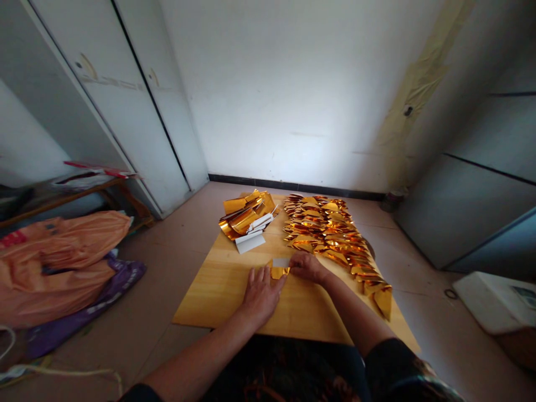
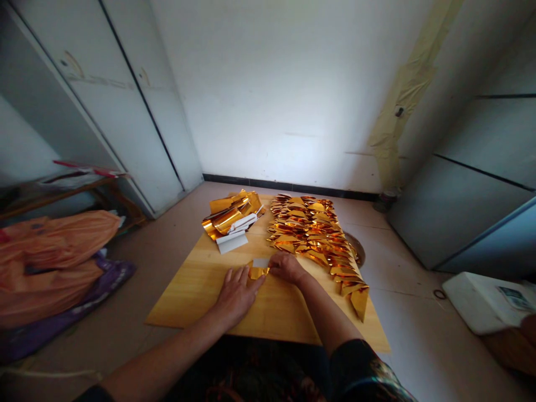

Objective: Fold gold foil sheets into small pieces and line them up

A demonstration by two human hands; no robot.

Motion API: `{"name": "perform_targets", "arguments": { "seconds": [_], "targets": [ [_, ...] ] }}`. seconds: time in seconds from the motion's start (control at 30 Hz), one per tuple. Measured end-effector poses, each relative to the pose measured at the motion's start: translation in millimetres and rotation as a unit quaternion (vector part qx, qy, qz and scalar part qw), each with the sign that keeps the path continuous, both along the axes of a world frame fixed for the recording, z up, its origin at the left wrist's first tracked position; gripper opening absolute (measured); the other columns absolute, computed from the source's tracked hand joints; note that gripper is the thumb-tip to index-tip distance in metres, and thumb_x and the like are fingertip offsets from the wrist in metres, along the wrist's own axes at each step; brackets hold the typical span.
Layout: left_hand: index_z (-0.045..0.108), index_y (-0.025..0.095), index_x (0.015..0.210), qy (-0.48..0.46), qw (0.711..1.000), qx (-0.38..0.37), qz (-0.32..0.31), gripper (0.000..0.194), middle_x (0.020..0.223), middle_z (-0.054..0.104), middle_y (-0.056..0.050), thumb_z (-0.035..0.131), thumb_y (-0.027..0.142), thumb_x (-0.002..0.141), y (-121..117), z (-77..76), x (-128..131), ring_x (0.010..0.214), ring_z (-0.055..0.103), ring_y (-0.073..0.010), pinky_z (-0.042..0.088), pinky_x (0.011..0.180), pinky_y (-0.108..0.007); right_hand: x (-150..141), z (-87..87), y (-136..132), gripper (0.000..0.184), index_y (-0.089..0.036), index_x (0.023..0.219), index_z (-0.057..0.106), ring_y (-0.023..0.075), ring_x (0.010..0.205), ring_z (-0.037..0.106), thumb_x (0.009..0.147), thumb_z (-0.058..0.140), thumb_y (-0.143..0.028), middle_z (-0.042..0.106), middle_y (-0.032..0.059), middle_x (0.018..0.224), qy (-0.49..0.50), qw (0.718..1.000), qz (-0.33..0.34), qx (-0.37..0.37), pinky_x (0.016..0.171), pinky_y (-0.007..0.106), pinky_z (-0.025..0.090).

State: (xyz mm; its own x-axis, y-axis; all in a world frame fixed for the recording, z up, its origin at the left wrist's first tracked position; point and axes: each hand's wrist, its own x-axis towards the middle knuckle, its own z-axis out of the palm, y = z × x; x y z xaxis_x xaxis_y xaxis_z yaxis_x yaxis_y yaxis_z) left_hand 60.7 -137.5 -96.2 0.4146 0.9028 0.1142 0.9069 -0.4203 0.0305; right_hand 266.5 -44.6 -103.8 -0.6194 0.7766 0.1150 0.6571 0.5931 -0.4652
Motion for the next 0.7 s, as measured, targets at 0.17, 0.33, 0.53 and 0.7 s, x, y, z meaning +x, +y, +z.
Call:
{"name": "perform_targets", "arguments": {
  "seconds": [0.17,0.33,0.53,0.7],
  "targets": [
    [0.048,0.034,0.132,0.0,1.0,-0.003,-0.004,0.044,0.136,0.048,-0.015,0.05,0.027,0.089,1,-1.5,0,0.126,0.042,-0.0329,0.023,0.104,-0.058,-7,10.6,0,0.006,-0.018,0.077,0.067,0.0125,0.075,0.056,0.076,0.062,-0.014,0.065,0.0,0.079,-0.011,0.998,-0.041,-0.046,0.066,0.021,0.041],
    [0.05,0.034,0.131,-0.003,1.0,-0.001,0.01,0.042,0.134,0.05,-0.014,0.049,0.026,0.09,0,1.1,4,0.125,0.043,-0.0322,0.024,0.104,-0.057,-21,24.8,-3,0.008,-0.018,0.075,0.069,0.0127,0.071,0.057,0.073,0.062,-0.014,0.067,-0.0001,0.077,-0.071,0.985,-0.125,-0.095,0.06,0.02,0.038],
    [0.052,0.034,0.129,-0.011,1.0,-0.006,0.02,0.039,0.132,0.051,-0.014,0.048,0.027,0.09,-1,7.7,7,0.122,0.045,-0.0315,0.025,0.104,-0.058,-31,25.1,-10,0.013,-0.019,0.078,0.07,0.0163,0.076,0.061,0.073,0.059,-0.014,0.069,0.0036,0.084,-0.114,0.97,-0.199,-0.076,0.06,0.022,0.037],
    [0.053,0.035,0.128,-0.009,1.0,-0.017,0.021,0.039,0.131,0.052,-0.014,0.047,0.027,0.09,-1,12.7,8,0.121,0.045,-0.0315,0.025,0.104,-0.059,-32,26.2,-10,0.017,-0.022,0.081,0.069,0.0156,0.08,0.061,0.071,0.06,-0.011,0.07,0.0013,0.088,-0.086,0.96,-0.242,-0.114,0.063,0.021,0.038]
  ]
}}
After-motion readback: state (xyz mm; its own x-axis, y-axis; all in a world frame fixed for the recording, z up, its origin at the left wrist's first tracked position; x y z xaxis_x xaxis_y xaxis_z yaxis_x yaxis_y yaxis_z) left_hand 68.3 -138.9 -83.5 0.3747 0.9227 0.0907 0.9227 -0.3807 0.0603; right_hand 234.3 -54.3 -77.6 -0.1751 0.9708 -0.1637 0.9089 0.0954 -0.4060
